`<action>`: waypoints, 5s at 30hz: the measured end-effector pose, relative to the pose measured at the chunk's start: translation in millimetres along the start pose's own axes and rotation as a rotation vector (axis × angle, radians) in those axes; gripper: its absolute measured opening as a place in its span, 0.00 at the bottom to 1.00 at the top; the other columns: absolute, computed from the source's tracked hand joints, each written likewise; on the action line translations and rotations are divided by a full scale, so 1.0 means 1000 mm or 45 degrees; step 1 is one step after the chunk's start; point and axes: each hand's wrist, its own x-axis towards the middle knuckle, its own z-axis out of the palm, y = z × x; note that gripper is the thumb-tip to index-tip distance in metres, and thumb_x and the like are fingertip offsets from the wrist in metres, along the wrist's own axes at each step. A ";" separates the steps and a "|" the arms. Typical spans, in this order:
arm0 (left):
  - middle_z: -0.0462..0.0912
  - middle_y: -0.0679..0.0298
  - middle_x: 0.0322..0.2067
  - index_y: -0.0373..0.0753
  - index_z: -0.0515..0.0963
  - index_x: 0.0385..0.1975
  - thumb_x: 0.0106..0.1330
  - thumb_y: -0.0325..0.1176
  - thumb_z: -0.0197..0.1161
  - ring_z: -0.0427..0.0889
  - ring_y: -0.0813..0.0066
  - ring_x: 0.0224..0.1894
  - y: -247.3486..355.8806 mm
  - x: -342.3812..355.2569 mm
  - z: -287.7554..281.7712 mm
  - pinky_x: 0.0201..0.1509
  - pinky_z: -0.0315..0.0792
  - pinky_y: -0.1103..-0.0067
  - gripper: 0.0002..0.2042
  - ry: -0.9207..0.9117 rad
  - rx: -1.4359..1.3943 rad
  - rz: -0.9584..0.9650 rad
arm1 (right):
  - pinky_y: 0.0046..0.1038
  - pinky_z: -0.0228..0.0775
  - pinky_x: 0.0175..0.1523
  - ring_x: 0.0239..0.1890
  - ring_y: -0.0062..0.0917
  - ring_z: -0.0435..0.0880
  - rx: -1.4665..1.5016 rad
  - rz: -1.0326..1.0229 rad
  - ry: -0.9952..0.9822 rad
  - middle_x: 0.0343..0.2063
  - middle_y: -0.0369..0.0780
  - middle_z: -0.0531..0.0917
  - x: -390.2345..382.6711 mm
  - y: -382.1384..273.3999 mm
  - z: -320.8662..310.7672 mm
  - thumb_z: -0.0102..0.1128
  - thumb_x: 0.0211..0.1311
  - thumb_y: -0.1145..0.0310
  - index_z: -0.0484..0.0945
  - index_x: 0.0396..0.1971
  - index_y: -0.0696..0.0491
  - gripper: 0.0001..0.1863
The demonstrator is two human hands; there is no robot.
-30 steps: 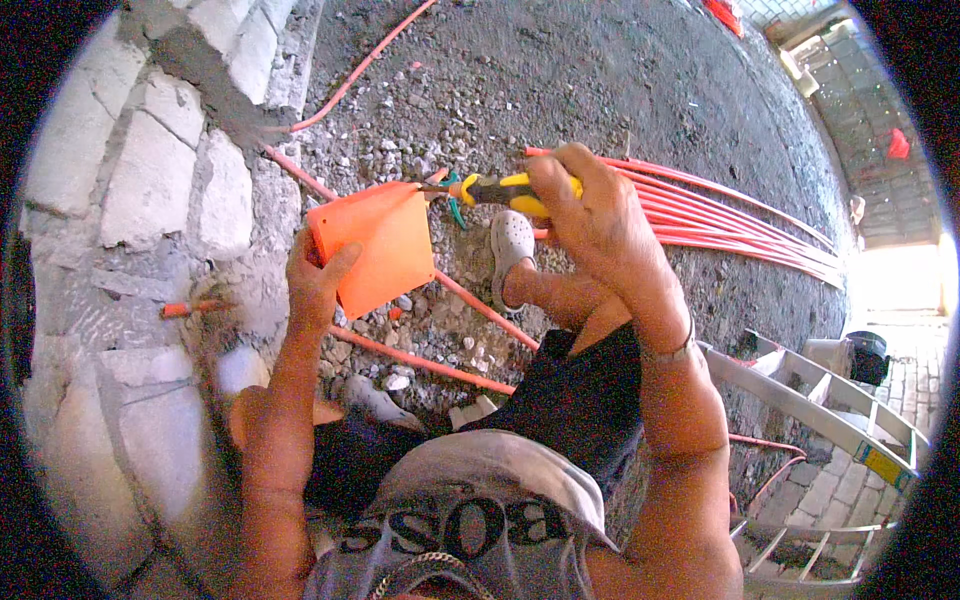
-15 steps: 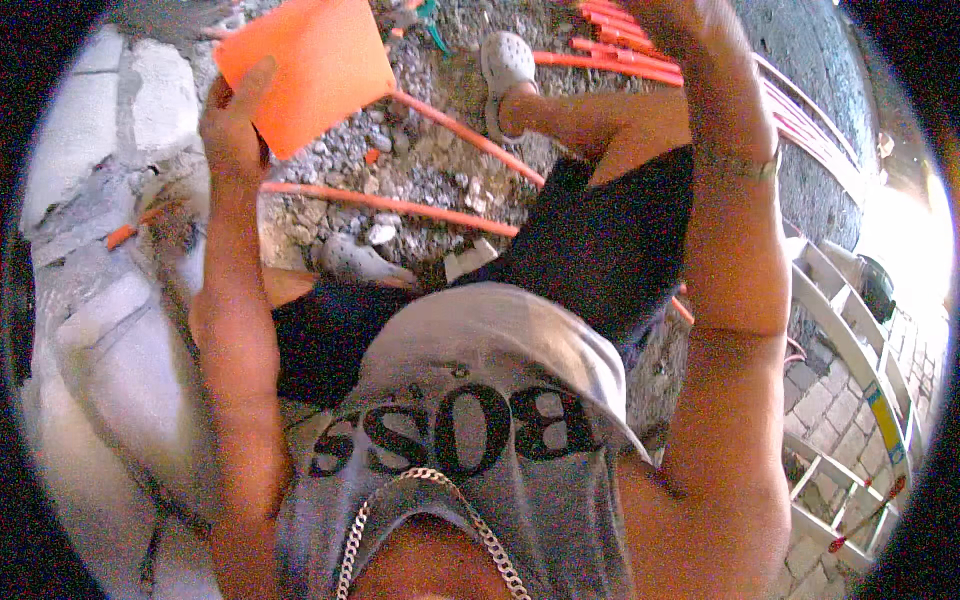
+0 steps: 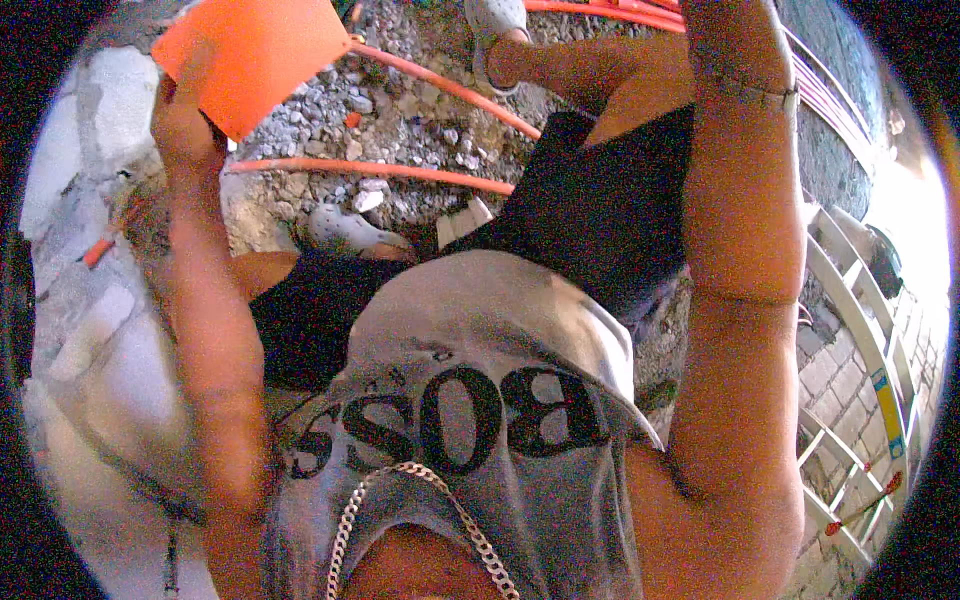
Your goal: Installing an orange electrical junction box into a wall conduit and preparing wires.
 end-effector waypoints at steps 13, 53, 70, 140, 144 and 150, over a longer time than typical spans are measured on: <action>0.80 0.61 0.38 0.31 0.74 0.43 0.53 0.33 0.71 0.79 0.77 0.36 -0.001 -0.002 0.021 0.42 0.73 0.80 0.21 0.068 0.118 0.019 | 0.19 0.67 0.22 0.19 0.16 0.75 -0.214 -0.229 0.261 0.19 0.35 0.78 0.002 0.006 0.006 0.54 0.60 0.42 0.76 0.35 0.60 0.29; 0.78 0.62 0.44 0.32 0.71 0.50 0.54 0.27 0.68 0.77 0.76 0.45 0.017 -0.009 0.004 0.51 0.70 0.78 0.23 -0.058 0.005 0.158 | 0.29 0.75 0.38 0.31 0.27 0.81 0.504 -0.132 0.537 0.31 0.41 0.81 0.017 0.041 -0.020 0.49 0.66 0.51 0.74 0.37 0.60 0.23; 0.72 0.55 0.52 0.31 0.61 0.58 0.62 0.42 0.59 0.75 0.66 0.51 0.029 -0.023 0.031 0.53 0.71 0.72 0.29 -0.292 -0.600 -0.214 | 0.31 0.73 0.43 0.39 0.31 0.81 -0.090 -0.015 -0.575 0.35 0.46 0.82 -0.010 0.015 0.073 0.67 0.46 0.49 0.73 0.48 0.62 0.35; 0.78 0.57 0.32 0.32 0.75 0.32 0.60 0.23 0.60 0.77 0.62 0.36 0.018 -0.020 0.062 0.42 0.72 0.72 0.03 -0.075 0.907 0.871 | 0.39 0.72 0.44 0.37 0.43 0.82 -0.093 0.101 -0.816 0.32 0.52 0.82 -0.038 0.050 0.104 0.62 0.46 0.39 0.78 0.42 0.56 0.34; 0.74 0.59 0.25 0.35 0.72 0.26 0.58 0.22 0.62 0.72 0.65 0.27 0.014 -0.021 0.056 0.32 0.68 0.74 0.05 -0.029 0.893 0.882 | 0.39 0.72 0.43 0.36 0.43 0.82 -0.124 0.102 -0.827 0.30 0.53 0.81 -0.038 0.050 0.108 0.60 0.46 0.37 0.80 0.34 0.57 0.33; 0.78 0.56 0.34 0.34 0.73 0.31 0.57 0.23 0.63 0.79 0.61 0.37 0.017 -0.019 0.048 0.40 0.74 0.72 0.06 -0.134 0.824 1.016 | 0.40 0.71 0.46 0.37 0.47 0.81 -0.188 0.066 -0.820 0.31 0.54 0.81 -0.032 0.039 0.107 0.57 0.48 0.34 0.81 0.34 0.55 0.34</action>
